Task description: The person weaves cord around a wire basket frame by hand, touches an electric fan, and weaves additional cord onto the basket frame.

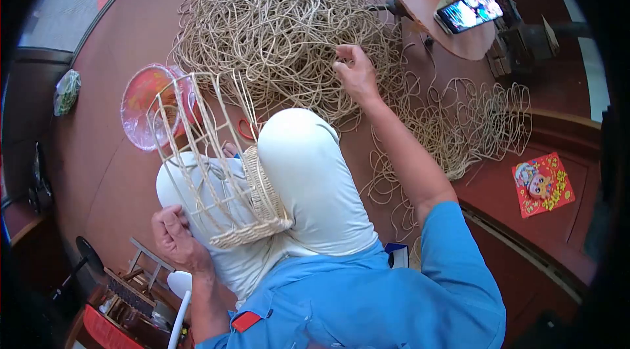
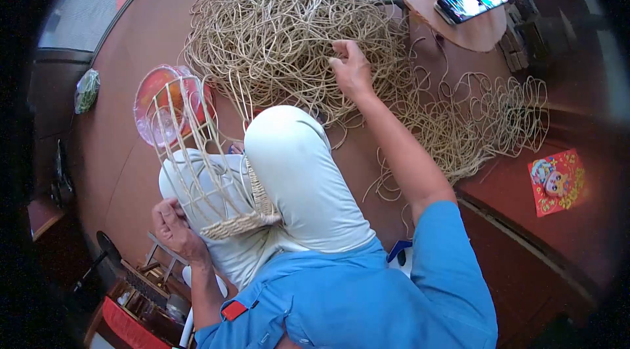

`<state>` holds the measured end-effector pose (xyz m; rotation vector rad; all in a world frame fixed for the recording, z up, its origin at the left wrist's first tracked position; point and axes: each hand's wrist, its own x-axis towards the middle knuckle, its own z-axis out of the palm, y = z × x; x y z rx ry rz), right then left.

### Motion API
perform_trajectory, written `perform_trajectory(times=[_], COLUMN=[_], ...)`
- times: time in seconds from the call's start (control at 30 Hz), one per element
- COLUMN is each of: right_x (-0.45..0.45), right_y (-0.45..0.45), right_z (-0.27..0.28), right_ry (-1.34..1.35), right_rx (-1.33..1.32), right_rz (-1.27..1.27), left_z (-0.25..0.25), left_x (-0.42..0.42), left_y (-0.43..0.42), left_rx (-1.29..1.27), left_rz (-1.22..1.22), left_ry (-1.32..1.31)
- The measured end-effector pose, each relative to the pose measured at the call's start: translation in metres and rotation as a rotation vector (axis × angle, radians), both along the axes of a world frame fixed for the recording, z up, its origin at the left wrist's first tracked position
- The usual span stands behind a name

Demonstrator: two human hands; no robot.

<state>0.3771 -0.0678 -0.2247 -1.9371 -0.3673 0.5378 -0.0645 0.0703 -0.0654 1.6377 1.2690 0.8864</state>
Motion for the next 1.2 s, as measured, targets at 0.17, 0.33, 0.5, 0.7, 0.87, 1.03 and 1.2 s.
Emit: perform_trajectory(times=[0.17,0.33,0.5,0.7,0.87,1.03,1.2], right_x=[0.036,0.05,0.057,0.124,0.177,0.172,0.199], right_y=[0.035,0.036,0.023,0.011,0.004,0.001,0.011], right_z=[-0.076,-0.1,-0.108,-0.151,-0.141,-0.081,-0.022], right_ry=[-0.23,-0.355,-0.637,-0.418,-0.656,-0.116,1.233], right_rx=[-0.168,-0.263,-0.343,-0.44,-0.593,-0.175,0.275], right_rz=[0.031,0.089,0.142,0.475,0.572,0.413,0.462], left_z=[0.008,0.01,-0.008,0.008,0.0,-0.003,-0.026], left_x=[0.002,-0.007,-0.01,0.012,0.012,0.007,-0.033], left_y=[-0.005,-0.006,-0.004,-0.002,-0.006,-0.007,-0.021], left_rx=[0.068,0.073,0.05,0.218,0.358,0.396,0.372], left_rz=[0.057,0.0,-0.096,-0.033,0.064,0.104,0.141], left_ry=[0.016,-0.008,-0.004,-0.034,-0.069,-0.178,-0.219])
